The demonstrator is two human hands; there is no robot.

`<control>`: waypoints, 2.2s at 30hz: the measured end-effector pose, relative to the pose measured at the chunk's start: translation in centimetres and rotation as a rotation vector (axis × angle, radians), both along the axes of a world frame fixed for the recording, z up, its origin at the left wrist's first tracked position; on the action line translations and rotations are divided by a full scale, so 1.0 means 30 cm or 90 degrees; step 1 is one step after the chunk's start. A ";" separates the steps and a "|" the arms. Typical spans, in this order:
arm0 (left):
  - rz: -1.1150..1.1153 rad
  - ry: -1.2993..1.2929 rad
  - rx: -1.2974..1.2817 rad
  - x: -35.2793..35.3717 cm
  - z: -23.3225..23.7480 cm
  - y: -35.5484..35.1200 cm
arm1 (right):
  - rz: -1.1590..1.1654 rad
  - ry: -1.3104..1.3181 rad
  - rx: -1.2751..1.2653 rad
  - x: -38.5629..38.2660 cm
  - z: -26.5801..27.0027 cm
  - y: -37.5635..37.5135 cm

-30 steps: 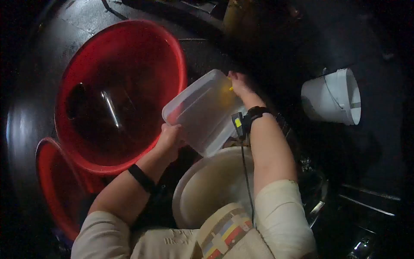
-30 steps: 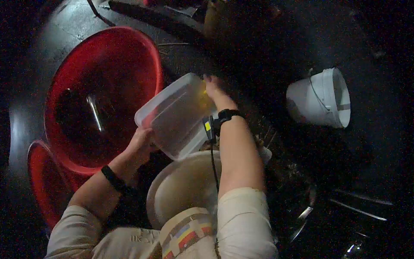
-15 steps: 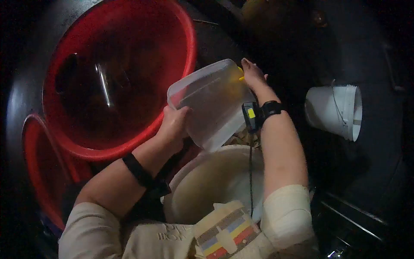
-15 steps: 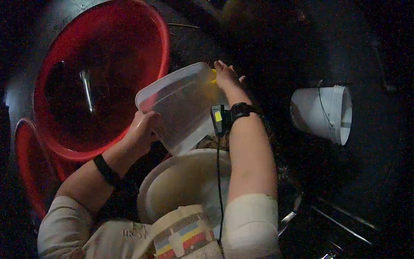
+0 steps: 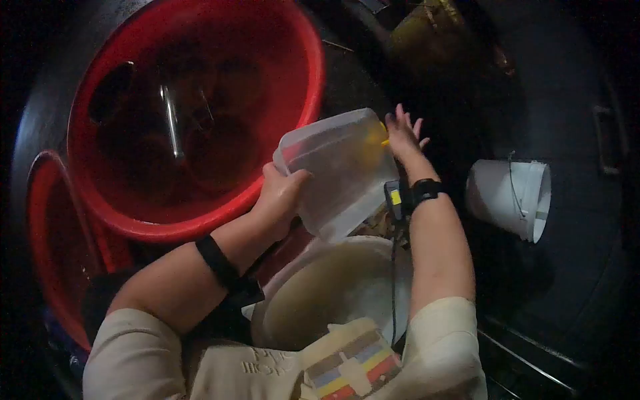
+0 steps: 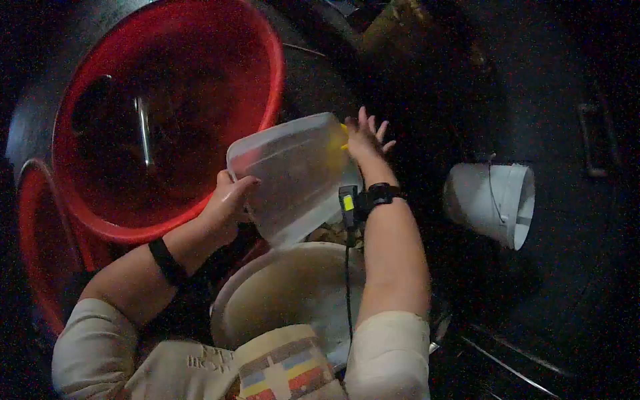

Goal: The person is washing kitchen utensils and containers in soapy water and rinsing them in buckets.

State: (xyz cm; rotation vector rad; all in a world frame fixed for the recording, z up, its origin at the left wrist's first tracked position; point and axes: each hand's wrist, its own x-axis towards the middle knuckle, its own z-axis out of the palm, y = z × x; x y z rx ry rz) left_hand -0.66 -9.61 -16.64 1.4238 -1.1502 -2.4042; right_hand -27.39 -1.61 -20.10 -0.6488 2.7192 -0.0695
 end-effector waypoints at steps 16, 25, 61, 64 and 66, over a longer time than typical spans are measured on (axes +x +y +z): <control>0.012 -0.029 -0.017 -0.016 0.008 0.012 | -0.036 0.064 0.010 -0.001 0.008 0.009; -0.008 -0.029 -0.086 -0.001 -0.086 0.016 | 0.027 0.085 0.024 0.016 0.031 0.019; -0.118 -0.145 -0.254 0.032 -0.118 -0.013 | -0.153 -0.013 -0.068 0.060 -0.042 0.037; -0.165 -0.182 -0.265 0.021 -0.059 -0.014 | -0.113 -0.024 -0.052 0.045 -0.001 0.053; -0.157 -0.184 -0.316 0.036 -0.079 -0.014 | -0.100 -0.028 -0.053 0.054 -0.003 0.052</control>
